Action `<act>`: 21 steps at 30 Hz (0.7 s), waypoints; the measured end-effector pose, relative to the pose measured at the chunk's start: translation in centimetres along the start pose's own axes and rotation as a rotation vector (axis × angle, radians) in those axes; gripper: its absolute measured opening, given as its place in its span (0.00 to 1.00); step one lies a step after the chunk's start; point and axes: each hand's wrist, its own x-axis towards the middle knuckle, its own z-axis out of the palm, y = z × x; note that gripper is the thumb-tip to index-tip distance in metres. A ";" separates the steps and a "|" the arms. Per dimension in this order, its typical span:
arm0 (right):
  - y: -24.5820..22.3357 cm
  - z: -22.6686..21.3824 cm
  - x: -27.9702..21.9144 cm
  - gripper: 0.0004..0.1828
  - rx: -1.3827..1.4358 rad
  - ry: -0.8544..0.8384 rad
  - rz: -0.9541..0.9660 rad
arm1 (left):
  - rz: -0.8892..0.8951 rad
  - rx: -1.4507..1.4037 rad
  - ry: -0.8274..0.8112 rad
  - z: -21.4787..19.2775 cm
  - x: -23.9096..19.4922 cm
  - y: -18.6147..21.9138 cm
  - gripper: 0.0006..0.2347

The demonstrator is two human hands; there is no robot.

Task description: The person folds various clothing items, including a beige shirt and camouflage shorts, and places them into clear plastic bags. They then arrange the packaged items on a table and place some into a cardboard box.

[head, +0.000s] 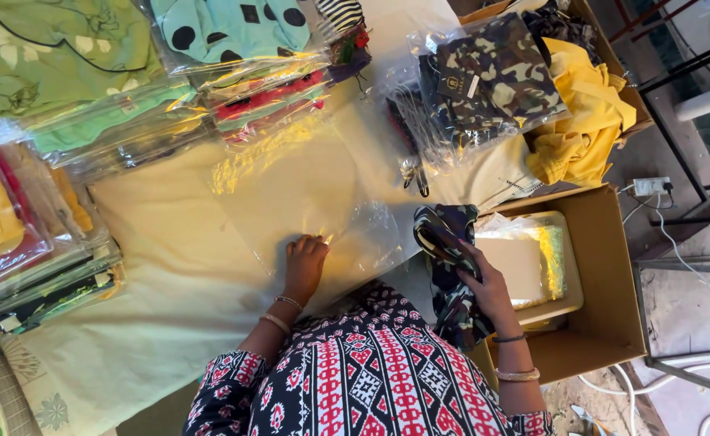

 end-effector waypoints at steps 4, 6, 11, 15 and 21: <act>-1.5 0.2 -0.8 0.34 0.097 0.001 -0.115 | -0.174 -0.161 0.050 -1.9 2.4 1.1 0.07; -3.1 0.5 -1.3 0.30 0.161 -0.014 -0.300 | -0.169 -0.185 0.089 -2.2 3.3 1.0 0.07; -7.5 2.0 -2.5 0.35 -0.199 -0.096 -0.429 | -0.250 -0.150 -0.158 -2.5 5.8 -0.1 0.09; -10.3 3.6 -1.6 0.41 -0.359 -0.162 -0.708 | -0.124 -0.084 -0.114 -0.8 6.1 -2.3 0.06; -3.1 5.5 -1.4 0.35 -0.438 -0.311 -0.309 | 0.113 -0.082 0.006 -1.4 5.0 -1.1 0.13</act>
